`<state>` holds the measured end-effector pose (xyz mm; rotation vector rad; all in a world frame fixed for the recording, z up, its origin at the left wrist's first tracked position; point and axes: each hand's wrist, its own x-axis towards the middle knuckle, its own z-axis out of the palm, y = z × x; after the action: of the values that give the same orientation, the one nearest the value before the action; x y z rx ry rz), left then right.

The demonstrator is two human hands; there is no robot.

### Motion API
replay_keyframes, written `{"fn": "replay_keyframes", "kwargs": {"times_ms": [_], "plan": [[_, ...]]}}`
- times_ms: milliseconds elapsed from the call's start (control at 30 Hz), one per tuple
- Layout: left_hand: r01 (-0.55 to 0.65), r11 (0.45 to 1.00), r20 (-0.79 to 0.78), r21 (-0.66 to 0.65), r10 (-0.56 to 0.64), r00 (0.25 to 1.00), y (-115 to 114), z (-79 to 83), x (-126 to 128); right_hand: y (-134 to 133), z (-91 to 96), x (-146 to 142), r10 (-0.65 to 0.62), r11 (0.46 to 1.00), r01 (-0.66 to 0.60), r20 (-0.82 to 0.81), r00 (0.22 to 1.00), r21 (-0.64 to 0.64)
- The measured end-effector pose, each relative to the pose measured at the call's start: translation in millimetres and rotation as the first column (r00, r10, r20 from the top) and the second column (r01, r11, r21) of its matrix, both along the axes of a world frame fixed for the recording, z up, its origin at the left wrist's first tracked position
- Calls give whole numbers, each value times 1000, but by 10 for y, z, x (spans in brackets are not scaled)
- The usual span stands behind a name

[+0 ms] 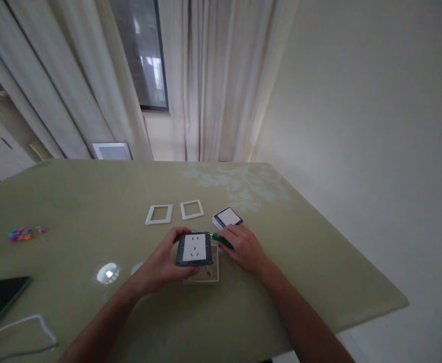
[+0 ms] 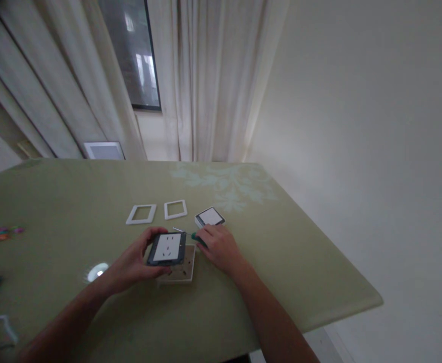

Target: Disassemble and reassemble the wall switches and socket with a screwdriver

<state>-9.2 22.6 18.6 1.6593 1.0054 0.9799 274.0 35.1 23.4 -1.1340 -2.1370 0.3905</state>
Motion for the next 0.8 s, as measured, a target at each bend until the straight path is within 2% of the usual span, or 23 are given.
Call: {"fn": "replay_keyframes", "kwargs": {"times_ms": [100,200,300,400,433,500,567,600,667,700,733,800], "plan": [[-46,999,66,15,45,997,13,2,0,-31,32,-9,2,999,-5,-73,997,-39],[-128,990,96,66,121,988,-11,-4,61,-106,95,-127,-52,994,28,-228,972,-107],[-181,978,153,102,164,974,-60,5,146,-98,146,-387,-49,974,-27,-331,942,-223],[-196,981,324,12,181,928,-55,41,192,75,198,-721,-1,950,-111,-359,933,-291],[-193,979,437,-69,204,876,-27,56,189,157,229,-830,-1,949,-114,-362,932,-295],[-166,951,669,-263,303,678,69,78,144,311,318,-1036,-5,954,-102,-356,935,-281],[-116,905,785,-409,414,462,187,85,49,405,421,-1232,-10,970,-75,-344,939,-233],[-98,886,800,-453,453,393,240,81,-13,419,464,-1328,7,978,-73,-323,947,-193],[-76,858,795,-509,502,341,312,58,-144,382,508,-1513,100,991,-115,-183,978,-73],[-60,842,789,-537,525,319,329,41,-203,342,508,-1594,162,987,-162,-43,986,3],[-46,824,780,-564,551,296,337,23,-253,298,497,-1662,213,973,-220,110,971,63],[-19,791,761,-611,595,259,339,-13,-314,223,462,-1742,263,949,-302,301,916,89]]}}
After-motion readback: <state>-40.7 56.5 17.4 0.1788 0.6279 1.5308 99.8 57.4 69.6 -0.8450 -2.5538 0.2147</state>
